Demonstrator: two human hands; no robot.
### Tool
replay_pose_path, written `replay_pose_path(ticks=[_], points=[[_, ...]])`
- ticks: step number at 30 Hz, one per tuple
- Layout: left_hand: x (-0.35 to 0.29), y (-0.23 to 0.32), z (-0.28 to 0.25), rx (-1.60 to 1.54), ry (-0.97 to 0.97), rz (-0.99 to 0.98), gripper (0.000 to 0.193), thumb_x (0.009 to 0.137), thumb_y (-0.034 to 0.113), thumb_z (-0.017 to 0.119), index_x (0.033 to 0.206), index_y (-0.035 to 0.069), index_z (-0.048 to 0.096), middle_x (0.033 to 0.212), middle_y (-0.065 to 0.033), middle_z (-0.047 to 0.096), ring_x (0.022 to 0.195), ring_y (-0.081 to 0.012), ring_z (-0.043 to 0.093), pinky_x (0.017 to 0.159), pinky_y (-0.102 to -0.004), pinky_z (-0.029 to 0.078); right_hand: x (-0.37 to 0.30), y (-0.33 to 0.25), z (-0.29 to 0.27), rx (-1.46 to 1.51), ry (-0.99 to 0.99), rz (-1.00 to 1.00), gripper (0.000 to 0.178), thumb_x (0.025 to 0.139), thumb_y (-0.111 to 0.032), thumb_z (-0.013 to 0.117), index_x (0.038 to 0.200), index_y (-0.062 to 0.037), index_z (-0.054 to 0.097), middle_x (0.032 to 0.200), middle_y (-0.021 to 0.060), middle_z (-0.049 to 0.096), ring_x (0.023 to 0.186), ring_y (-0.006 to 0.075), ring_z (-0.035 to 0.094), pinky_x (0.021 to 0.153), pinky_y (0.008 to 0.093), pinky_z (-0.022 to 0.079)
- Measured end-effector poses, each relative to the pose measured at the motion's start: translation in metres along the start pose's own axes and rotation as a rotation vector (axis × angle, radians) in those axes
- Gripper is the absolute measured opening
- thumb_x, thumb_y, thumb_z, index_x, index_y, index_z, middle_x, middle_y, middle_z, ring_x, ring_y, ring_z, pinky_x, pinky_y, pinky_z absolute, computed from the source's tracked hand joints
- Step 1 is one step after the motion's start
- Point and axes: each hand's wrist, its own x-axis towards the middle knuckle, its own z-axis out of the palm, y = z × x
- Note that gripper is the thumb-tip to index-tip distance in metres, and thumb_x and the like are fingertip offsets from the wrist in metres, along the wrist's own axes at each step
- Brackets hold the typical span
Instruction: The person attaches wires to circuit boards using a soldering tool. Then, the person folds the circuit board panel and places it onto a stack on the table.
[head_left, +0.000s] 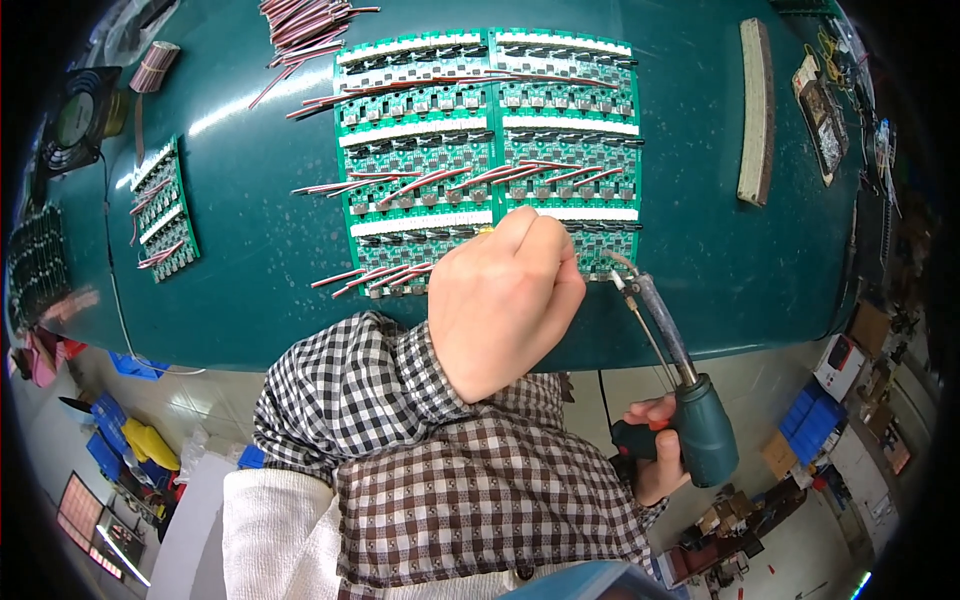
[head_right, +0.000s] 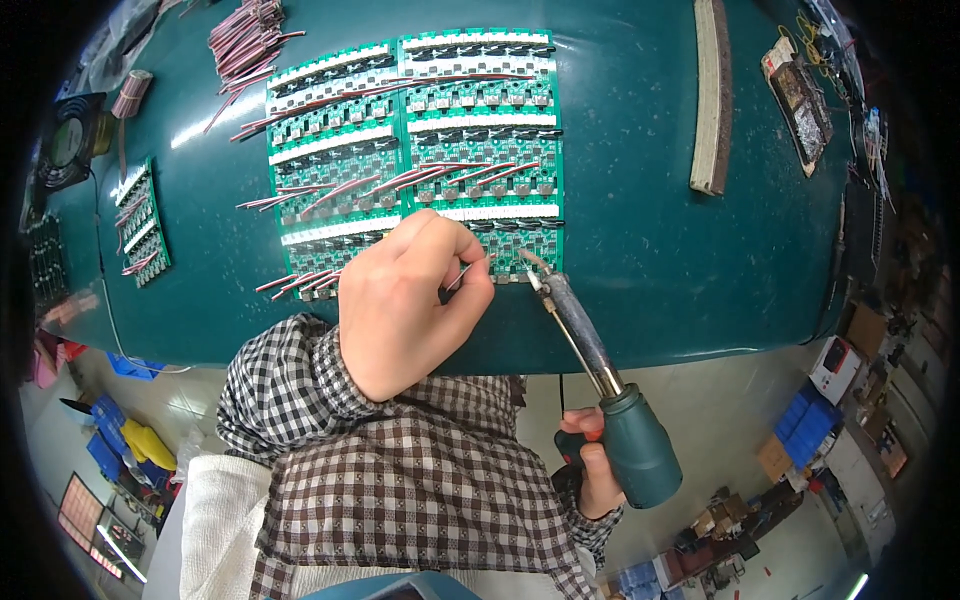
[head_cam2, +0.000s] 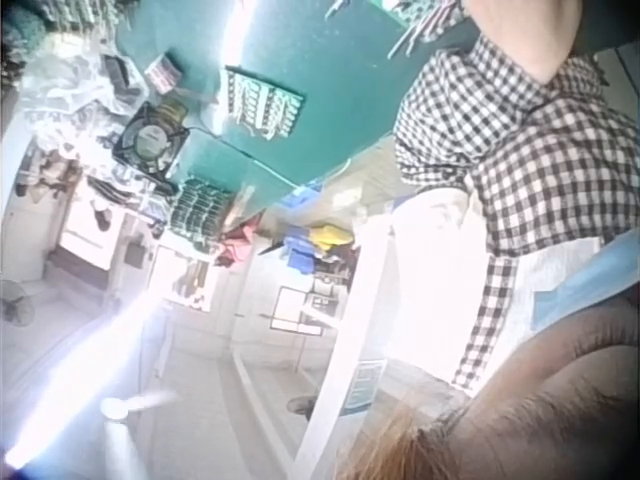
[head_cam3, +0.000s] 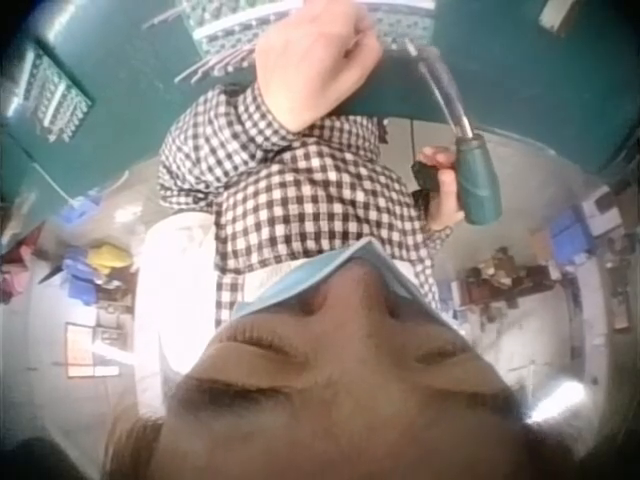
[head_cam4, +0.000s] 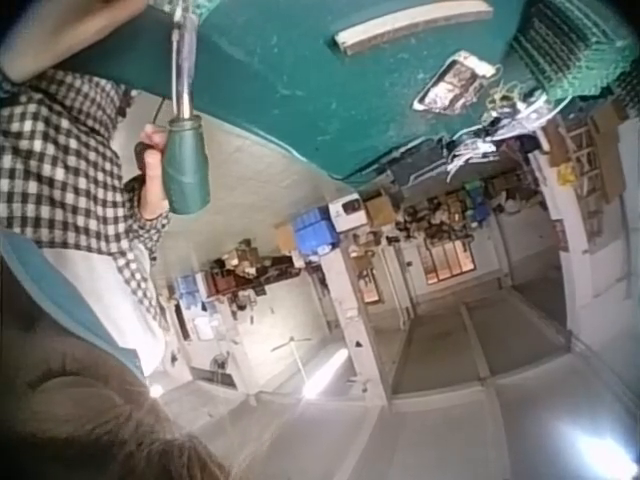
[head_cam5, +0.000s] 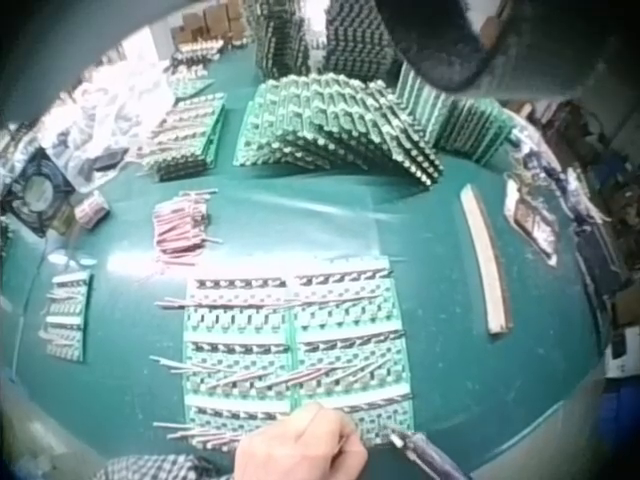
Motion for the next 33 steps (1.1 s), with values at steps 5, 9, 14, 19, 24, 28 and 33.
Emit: replay_pose_path(ticks=[5, 9, 14, 19, 24, 28, 33], points=[[0.001, 0.004, -0.010, 0.034, 0.065, 0.019, 0.013, 0.072, 0.004, 0.069, 0.076, 0.008, 0.058, 0.069, -0.0063, 0.055, 0.056, -0.0224, 0.058, 0.049, -0.0338, 0.045, 0.002, -0.004, 0.000, 0.070, -0.028, -0.017, 0.045, 0.087, -0.030, 0.068, 0.107, 0.0080, 0.054, 0.090, 0.0160, 0.061, 0.079, 0.0249, 0.065, 0.070, 0.0357, 0.057], [-0.005, 0.001, -0.014, -0.012, 0.053, 0.021, 0.011, 0.075, 0.008, 0.066, 0.080, 0.007, 0.057, 0.071, -0.0119, 0.057, 0.062, -0.0319, 0.061, 0.055, -0.0408, 0.050, 0.010, 0.019, -0.021, 0.193, -0.011, 0.083, 0.044, 0.092, -0.031, 0.064, 0.119, 0.0014, 0.053, 0.096, 0.0079, 0.062, 0.088, 0.0222, 0.063, 0.074, 0.0340, 0.056], [-0.012, -0.007, 0.005, -0.087, 0.040, 0.033, 0.011, 0.079, 0.013, 0.061, 0.082, 0.004, 0.054, 0.077, -0.0131, 0.055, 0.067, -0.0341, 0.060, 0.057, -0.0438, 0.049, 0.053, 0.041, -0.032, 0.407, -0.111, 0.215, 0.044, 0.099, -0.046, 0.046, 0.125, -0.0109, 0.050, 0.103, 0.0016, 0.058, 0.101, 0.0182, 0.056, 0.092, 0.0371, 0.047], [-0.015, -0.003, 0.005, -0.069, 0.082, 0.066, 0.011, 0.080, 0.012, 0.061, 0.082, 0.004, 0.054, 0.077, -0.0121, 0.056, 0.068, -0.0326, 0.060, 0.058, -0.0427, 0.049, 0.073, 0.007, 0.004, 0.472, 0.097, 0.104, 0.037, 0.097, -0.044, 0.052, 0.110, -0.0101, 0.058, 0.086, -0.0015, 0.058, 0.085, 0.0146, 0.058, 0.075, 0.0307, 0.048], [-0.008, 0.000, -0.002, -0.111, 0.042, 0.055, 0.014, 0.080, 0.012, 0.058, 0.077, -0.001, 0.052, 0.078, -0.0172, 0.056, 0.069, -0.0369, 0.059, 0.061, -0.0467, 0.048, 0.090, -0.002, 0.013, 0.584, 0.090, 0.093, 0.032, 0.095, -0.040, 0.056, 0.104, -0.0104, 0.061, 0.081, -0.0024, 0.059, 0.079, 0.0132, 0.058, 0.069, 0.0276, 0.048], [-0.009, -0.006, 0.002, -0.075, 0.079, 0.055, 0.009, 0.079, 0.012, 0.060, 0.077, 0.005, 0.055, 0.078, -0.0115, 0.057, 0.069, -0.0322, 0.061, 0.060, -0.0429, 0.049, 0.092, -0.003, 0.013, 0.586, 0.091, 0.103, 0.031, 0.095, -0.040, 0.057, 0.104, -0.0107, 0.061, 0.087, -0.0018, 0.060, 0.083, 0.0138, 0.058, 0.068, 0.0269, 0.049], [-0.011, -0.005, 0.002, -0.125, 0.033, 0.060, 0.008, 0.078, 0.012, 0.059, 0.077, 0.005, 0.055, 0.079, -0.0124, 0.058, 0.071, -0.0338, 0.061, 0.062, -0.0442, 0.048, 0.100, 0.010, 0.004, 0.552, 0.091, 0.076, 0.030, 0.094, -0.040, 0.057, 0.103, -0.0120, 0.061, 0.092, -0.0006, 0.062, 0.087, 0.0154, 0.058, 0.072, 0.0293, 0.049]])
